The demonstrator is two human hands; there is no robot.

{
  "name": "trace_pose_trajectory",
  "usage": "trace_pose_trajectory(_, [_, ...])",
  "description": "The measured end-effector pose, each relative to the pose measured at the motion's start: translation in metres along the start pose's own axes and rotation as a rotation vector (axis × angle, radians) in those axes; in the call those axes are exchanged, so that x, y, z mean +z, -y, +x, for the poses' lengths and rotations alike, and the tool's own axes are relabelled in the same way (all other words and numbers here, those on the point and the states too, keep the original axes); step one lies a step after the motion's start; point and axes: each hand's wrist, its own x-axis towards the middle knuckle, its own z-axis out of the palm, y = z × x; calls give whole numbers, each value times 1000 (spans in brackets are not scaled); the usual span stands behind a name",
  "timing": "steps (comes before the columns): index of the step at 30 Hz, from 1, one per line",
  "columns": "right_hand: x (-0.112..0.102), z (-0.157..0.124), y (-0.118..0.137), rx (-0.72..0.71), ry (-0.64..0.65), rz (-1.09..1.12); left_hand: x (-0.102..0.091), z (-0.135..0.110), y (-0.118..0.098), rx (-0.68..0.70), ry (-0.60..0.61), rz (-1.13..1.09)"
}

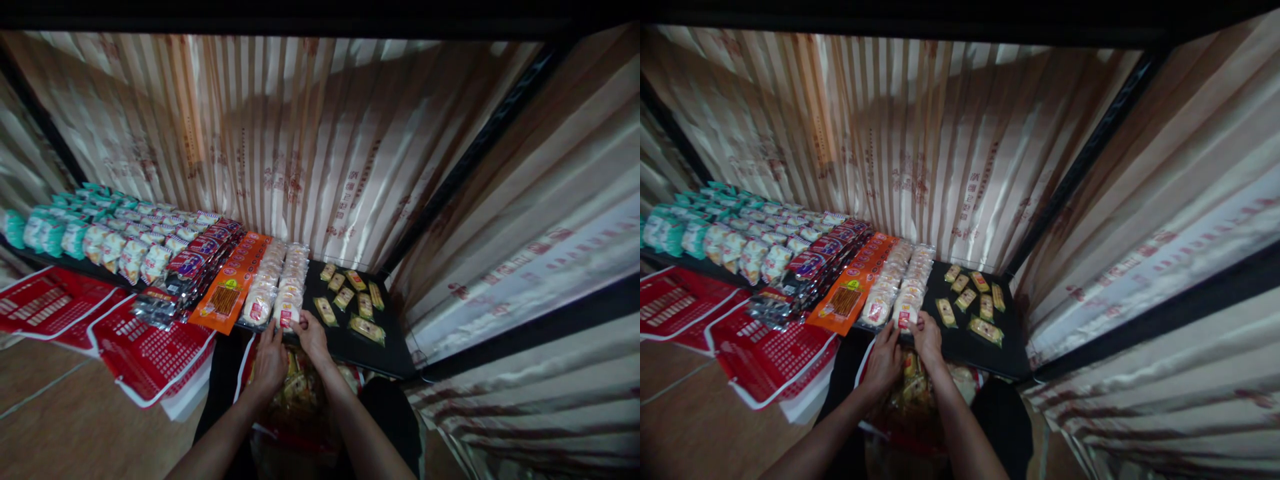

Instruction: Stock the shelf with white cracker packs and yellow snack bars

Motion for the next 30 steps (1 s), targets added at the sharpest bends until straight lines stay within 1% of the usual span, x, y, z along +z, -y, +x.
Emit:
trace_pose_trajectory(2, [0,2,-3,3,-24,-53,1,1,0,2,-11,-7])
trace_pose_trajectory(5, [1,4,-6,-7,-27,-83,2,2,-2,-8,-15,1])
trace_pose_trajectory(17, [6,5,-6,49,-59,-107,-6,13,-17,-37,65,125])
trace_pose_trajectory(21, [6,5,-6,40,-70,-173,-4,15,-20,-50,65,136])
trace_pose_trajectory(26, [5,8,-7,5,-85,-241,0,18,-19,-16,51,144])
trace_pose_trajectory(30, [5,10,-6,21,-102,-284,1,21,-21,-18,54,139])
